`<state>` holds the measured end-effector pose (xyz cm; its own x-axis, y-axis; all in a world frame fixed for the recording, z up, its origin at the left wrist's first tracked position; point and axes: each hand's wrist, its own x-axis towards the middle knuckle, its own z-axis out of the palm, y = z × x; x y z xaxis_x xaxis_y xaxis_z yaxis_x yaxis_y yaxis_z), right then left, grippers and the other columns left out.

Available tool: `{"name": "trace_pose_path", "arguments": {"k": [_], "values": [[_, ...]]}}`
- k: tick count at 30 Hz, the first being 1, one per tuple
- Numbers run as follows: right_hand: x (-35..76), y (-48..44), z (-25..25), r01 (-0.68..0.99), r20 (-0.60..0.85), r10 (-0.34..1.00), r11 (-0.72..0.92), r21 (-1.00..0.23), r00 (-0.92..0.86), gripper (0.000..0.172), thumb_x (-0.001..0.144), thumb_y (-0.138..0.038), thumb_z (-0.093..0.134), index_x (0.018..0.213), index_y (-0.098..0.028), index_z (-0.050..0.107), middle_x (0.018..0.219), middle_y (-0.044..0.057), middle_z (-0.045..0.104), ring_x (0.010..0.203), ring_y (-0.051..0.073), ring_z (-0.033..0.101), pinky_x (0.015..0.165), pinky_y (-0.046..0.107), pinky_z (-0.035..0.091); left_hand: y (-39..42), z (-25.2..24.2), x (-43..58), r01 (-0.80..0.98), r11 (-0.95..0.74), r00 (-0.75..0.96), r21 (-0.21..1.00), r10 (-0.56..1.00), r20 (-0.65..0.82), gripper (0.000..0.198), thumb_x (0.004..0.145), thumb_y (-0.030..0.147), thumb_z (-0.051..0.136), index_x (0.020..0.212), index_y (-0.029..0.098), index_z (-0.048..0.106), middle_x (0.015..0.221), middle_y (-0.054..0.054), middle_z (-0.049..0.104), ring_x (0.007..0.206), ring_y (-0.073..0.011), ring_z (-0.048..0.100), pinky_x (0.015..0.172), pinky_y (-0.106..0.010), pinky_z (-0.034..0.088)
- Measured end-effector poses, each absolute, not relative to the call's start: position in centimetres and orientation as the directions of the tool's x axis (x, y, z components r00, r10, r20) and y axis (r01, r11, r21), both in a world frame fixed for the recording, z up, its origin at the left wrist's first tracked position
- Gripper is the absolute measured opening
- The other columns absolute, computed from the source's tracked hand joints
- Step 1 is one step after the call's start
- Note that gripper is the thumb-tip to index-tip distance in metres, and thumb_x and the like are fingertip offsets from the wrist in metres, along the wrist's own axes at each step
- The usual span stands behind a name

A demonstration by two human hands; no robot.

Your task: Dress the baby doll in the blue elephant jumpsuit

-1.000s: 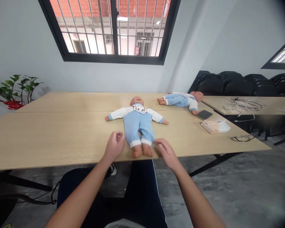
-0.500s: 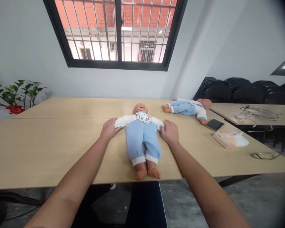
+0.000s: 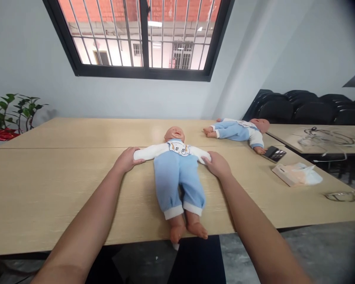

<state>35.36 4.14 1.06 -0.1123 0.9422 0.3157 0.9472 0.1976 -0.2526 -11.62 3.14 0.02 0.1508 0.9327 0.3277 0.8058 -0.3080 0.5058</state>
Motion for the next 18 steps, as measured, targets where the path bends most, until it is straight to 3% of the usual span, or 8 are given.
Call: {"name": "trace_pose_path", "arguments": {"k": [5, 11, 14, 18], "values": [[35.1, 3.2, 1.8, 0.950, 0.336, 0.930, 0.230, -0.209, -0.151, 0.047, 0.104, -0.049, 0.039, 0.123, -0.016, 0.067, 0.122, 0.015, 0.074, 0.112, 0.031, 0.066, 0.088, 0.039, 0.045, 2.6, 0.3, -11.1, 0.802, -0.304, 0.170, 0.513, 0.941, 0.293, 0.058, 0.082, 0.061, 0.067, 0.126, 0.023, 0.070, 0.127, -0.010, 0.074, 0.115, -0.0348, 0.068, 0.099, -0.044, 0.052], [36.5, 3.3, 2.2, 0.926, 0.476, 0.879, 0.201, -0.321, -0.025, 0.053, 0.104, -0.040, 0.030, 0.133, -0.011, 0.065, 0.133, 0.019, 0.069, 0.124, 0.034, 0.061, 0.107, 0.049, 0.044, 2.3, 0.5, -10.4, 0.791, -0.292, 0.067, 0.537, 0.915, 0.398, 0.058, 0.097, 0.053, 0.047, 0.139, 0.014, 0.059, 0.136, -0.016, 0.068, 0.125, -0.0315, 0.063, 0.110, -0.048, 0.048], [34.8, 2.9, 2.3, 0.865, 0.548, 0.827, 0.362, -0.347, -0.126, 0.056, 0.104, -0.044, 0.033, 0.145, -0.013, 0.056, 0.147, 0.019, 0.060, 0.136, 0.034, 0.053, 0.117, 0.053, 0.038, 1.1, 1.6, -7.9, 0.802, -0.390, 0.123, 0.453, 0.849, 0.513, 0.059, 0.100, 0.050, 0.044, 0.148, 0.016, 0.051, 0.148, -0.016, 0.060, 0.139, -0.0326, 0.053, 0.118, -0.052, 0.040], [30.3, 1.6, 2.1, 0.644, 0.550, 0.716, 0.670, -0.369, -0.430, 0.062, 0.105, -0.052, 0.037, 0.160, -0.022, 0.039, 0.164, 0.011, 0.042, 0.152, 0.029, 0.039, 0.126, 0.053, 0.031, -1.4, 2.7, -2.5, 0.670, -0.649, 0.406, 0.360, 0.726, 0.555, 0.068, 0.099, 0.053, 0.049, 0.159, 0.022, 0.038, 0.166, -0.012, 0.040, 0.152, -0.0313, 0.039, 0.127, -0.051, 0.029]]}}
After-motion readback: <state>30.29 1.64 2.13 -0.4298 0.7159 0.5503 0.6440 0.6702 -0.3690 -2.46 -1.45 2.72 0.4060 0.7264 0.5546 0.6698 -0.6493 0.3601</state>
